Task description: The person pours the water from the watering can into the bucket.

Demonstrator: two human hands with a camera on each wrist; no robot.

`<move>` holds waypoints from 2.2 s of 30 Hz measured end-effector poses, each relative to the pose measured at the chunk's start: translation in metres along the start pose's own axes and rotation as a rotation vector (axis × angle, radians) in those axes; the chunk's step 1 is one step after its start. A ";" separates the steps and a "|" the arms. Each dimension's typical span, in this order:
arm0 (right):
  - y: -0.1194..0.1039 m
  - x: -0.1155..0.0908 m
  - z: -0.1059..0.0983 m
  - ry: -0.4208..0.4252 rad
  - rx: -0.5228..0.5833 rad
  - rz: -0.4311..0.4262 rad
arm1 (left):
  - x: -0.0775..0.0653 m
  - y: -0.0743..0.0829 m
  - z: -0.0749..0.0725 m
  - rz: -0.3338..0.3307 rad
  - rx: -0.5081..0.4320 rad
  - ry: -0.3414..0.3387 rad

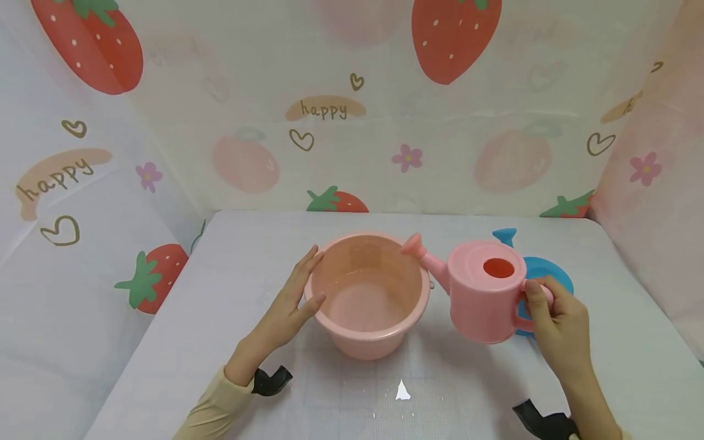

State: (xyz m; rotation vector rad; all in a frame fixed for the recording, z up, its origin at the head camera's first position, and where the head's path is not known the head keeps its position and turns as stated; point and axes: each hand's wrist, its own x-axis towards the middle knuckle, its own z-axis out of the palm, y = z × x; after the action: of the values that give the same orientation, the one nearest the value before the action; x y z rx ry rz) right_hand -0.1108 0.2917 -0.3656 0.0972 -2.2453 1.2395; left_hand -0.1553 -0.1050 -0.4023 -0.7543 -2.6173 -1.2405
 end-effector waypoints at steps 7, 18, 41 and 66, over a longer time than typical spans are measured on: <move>0.006 -0.003 0.005 0.031 0.032 -0.025 | 0.001 0.000 0.000 -0.012 0.006 -0.001; 0.010 -0.007 0.014 0.071 0.023 0.011 | 0.002 0.000 0.001 -0.020 0.004 0.001; 0.023 -0.026 0.039 0.062 0.059 0.054 | 0.000 0.001 0.000 -0.014 0.001 0.008; 0.039 -0.038 0.047 -0.211 0.100 0.307 | 0.000 0.002 0.001 -0.015 -0.001 0.011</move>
State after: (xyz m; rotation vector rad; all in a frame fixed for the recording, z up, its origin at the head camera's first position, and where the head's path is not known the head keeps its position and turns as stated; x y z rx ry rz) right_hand -0.1129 0.2684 -0.4338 -0.0869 -2.4444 1.5667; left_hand -0.1538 -0.1035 -0.4015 -0.7275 -2.6189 -1.2468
